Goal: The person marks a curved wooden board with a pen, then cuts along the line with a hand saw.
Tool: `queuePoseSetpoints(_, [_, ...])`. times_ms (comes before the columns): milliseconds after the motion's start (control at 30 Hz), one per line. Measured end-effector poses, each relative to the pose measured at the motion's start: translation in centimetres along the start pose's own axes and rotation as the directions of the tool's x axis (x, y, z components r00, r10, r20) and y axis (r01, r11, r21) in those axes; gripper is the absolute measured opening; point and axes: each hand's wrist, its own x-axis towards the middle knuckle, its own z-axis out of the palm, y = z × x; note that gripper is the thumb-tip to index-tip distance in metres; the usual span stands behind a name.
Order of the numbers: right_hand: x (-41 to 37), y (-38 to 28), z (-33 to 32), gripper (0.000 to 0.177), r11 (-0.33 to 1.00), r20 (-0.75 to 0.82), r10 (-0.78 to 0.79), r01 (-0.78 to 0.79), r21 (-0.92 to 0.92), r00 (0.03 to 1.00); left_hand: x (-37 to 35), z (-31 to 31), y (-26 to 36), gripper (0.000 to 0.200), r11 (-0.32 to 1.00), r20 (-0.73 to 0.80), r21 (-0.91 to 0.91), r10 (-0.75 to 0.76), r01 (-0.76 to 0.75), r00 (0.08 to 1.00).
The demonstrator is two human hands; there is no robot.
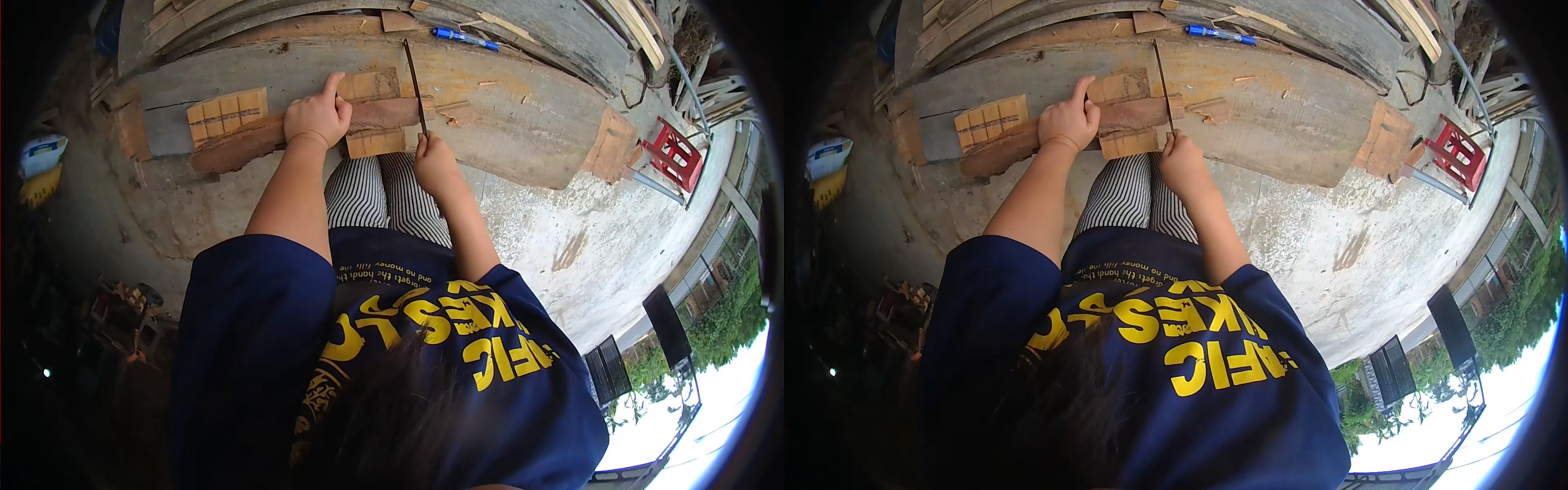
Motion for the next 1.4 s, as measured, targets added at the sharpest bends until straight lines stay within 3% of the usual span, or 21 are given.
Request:
queuePoseSetpoints(133, [-4.8,2.2,-0.3,0.028,1.000,-0.021,-0.007,0.006,-0.009,1.000,0.0,-0.1,0.3,0.045,0.999,0.008,0.042,-0.022,0.022,1.000])
queuePoseSetpoints(200, [-6.9,2.6,-0.9,0.031,0.994,0.075,0.105,-0.103,-0.032,0.992,-0.1,0.4,0.2,0.045,0.999,-0.007,0.049,0.003,-0.003,1.000])
queuePoseSetpoints(333, [-1.2,1.0,-0.4,0.027,0.999,-0.008,-0.030,0.030,0.019,1.000,0.2,1.0,0.0,0.044,1.000,-0.060,-0.019,0.008,-0.009,0.998])
queuePoseSetpoints(533, [-8.1,3.2,-1.3,0.031,0.999,0.023,0.049,-0.049,-0.020,0.999,0.2,0.9,0.0,0.044,1.000,-0.049,-0.006,-0.017,0.017,0.999])
queuePoseSetpoints(667, [-3.9,2.7,-1.1,0.031,0.999,0.046,0.042,-0.041,-0.017,0.998,0.3,0.8,-0.1,0.044,1.000,-0.039,-0.001,-0.021,0.021,0.999])
queuePoseSetpoints(767, [-1.6,2.0,0.2,0.028,0.996,-0.008,-0.078,0.078,-0.039,0.997,-0.8,0.7,0.0,0.044,1.000,-0.045,0.022,-0.011,0.012,0.999])
queuePoseSetpoints(967, [-7.2,3.5,0.6,0.030,0.997,0.005,0.076,-0.076,-0.004,0.997,-0.4,0.3,0.0,0.045,0.998,-0.008,0.063,-0.025,0.025,1.000])
queuePoseSetpoints(1067, [-1.4,1.7,1.5,0.027,0.998,-0.073,-0.016,0.021,0.063,0.997,0.2,0.5,0.1,0.045,0.998,-0.018,0.060,-0.023,0.024,1.000])
queuePoseSetpoints(1167, [-0.2,0.5,1.1,0.027,0.999,-0.062,0.019,-0.016,0.041,0.998,0.1,0.6,0.2,0.044,0.998,-0.031,0.059,-0.019,0.020,0.999])
queuePoseSetpoints(1267, [-6.3,3.0,-0.3,0.029,0.997,0.004,0.069,-0.069,0.016,0.998,0.1,0.5,0.3,0.044,0.998,-0.018,0.060,-0.024,0.025,1.000])
queuePoseSetpoints(1400, [-5.9,2.2,-0.6,0.031,0.997,0.020,0.082,-0.082,0.005,0.996,0.1,0.4,0.3,0.044,0.998,-0.017,0.057,-0.030,0.031,0.999])
